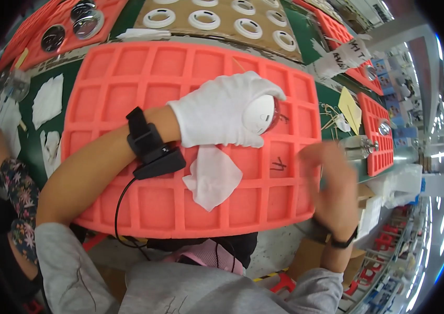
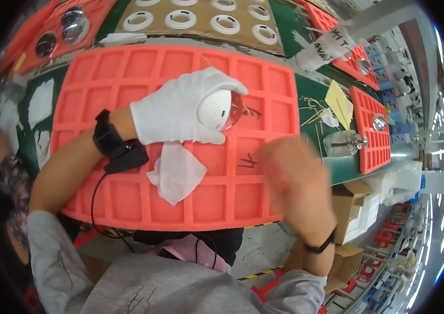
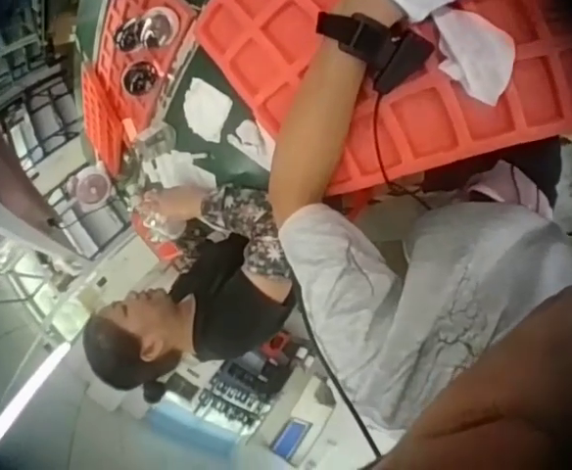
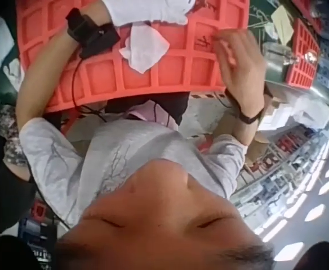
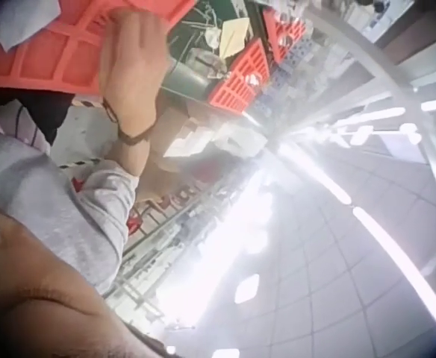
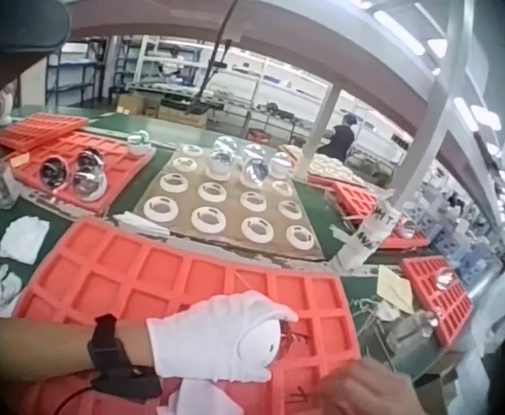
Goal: The person uses a wooden stick to scrape the surface of a small electronic device, wipes it with a cloth, and then sets it back onto a pink foam tray.
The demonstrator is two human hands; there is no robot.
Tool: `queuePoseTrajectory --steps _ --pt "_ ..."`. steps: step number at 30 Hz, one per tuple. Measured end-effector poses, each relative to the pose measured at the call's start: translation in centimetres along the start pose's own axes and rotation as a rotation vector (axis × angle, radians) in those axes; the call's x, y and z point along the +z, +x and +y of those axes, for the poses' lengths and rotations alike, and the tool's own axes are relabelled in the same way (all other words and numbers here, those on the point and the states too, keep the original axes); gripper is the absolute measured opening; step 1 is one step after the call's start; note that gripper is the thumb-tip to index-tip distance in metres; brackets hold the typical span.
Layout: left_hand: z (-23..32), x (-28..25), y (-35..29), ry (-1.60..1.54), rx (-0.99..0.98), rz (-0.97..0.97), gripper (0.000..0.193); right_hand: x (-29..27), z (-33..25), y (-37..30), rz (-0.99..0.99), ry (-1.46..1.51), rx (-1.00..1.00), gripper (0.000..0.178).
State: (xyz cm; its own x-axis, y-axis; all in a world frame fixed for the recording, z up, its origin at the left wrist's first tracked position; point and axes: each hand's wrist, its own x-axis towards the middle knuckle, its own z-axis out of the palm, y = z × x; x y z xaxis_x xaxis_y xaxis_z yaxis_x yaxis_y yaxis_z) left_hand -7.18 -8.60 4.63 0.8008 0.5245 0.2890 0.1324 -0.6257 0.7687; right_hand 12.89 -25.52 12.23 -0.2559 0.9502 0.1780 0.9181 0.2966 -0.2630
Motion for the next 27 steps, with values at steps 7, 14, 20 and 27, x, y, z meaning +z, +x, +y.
queuePoseTrajectory --steps 7,14,20,27 --pt "2.5 0.4 1.3 0.025 0.002 -0.033 0.073 4.0 -2.6 -0.9 -0.106 0.115 -0.255 0.025" --pt "3.2 2.3 3.9 0.005 -0.039 -0.068 0.073 -0.3 3.6 -5.0 -0.064 0.642 0.029 0.016" --pt "4.5 4.0 8.2 -0.013 0.087 -0.031 0.070 -6.8 13.8 -12.7 0.456 1.435 0.858 0.030" --pt "8.0 4.8 12.1 -0.032 0.012 -0.025 0.072 -13.5 25.3 -15.2 1.198 0.910 0.640 0.033"
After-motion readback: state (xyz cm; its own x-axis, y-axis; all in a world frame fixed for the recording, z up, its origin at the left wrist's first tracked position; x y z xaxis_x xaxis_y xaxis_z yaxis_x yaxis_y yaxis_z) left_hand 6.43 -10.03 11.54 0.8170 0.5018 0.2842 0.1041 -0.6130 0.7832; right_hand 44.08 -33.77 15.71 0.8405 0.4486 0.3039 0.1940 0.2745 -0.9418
